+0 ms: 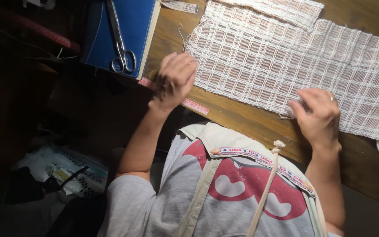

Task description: Preparing and folding fabric pieces on a workbench, including measuring and thread manipulation.

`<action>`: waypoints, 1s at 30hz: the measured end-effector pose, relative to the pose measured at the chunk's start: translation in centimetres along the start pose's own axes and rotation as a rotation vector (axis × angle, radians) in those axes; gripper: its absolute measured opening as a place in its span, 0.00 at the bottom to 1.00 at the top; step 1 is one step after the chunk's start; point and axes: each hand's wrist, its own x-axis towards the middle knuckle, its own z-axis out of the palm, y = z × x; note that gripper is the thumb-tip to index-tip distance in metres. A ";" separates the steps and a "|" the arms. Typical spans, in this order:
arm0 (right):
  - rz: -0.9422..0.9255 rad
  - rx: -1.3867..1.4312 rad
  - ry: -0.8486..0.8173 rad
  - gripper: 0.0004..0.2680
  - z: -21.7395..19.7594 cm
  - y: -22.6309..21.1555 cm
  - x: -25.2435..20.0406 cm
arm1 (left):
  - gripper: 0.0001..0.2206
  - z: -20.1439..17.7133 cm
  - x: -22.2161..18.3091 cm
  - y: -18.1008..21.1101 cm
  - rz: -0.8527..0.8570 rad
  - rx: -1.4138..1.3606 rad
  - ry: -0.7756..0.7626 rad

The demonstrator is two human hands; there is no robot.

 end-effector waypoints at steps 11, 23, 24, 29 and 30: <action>0.350 -0.041 0.258 0.15 5.9 11.6 14.5 | 0.17 2.7 -0.3 -0.5 -0.134 0.059 0.044; 0.979 0.362 -0.013 0.07 5.7 11.1 19.0 | 0.09 1.6 -0.4 -0.6 -0.146 -0.003 0.219; 0.836 0.479 0.084 0.08 6.5 12.7 18.8 | 0.09 1.5 -0.1 -0.5 -0.135 -0.004 0.221; 0.126 0.533 0.214 0.07 2.8 6.4 18.8 | 0.17 1.2 2.8 0.0 -0.120 -0.113 0.199; 0.037 0.418 0.211 0.05 1.9 4.3 18.7 | 0.32 1.5 4.0 0.1 -0.102 -0.179 0.136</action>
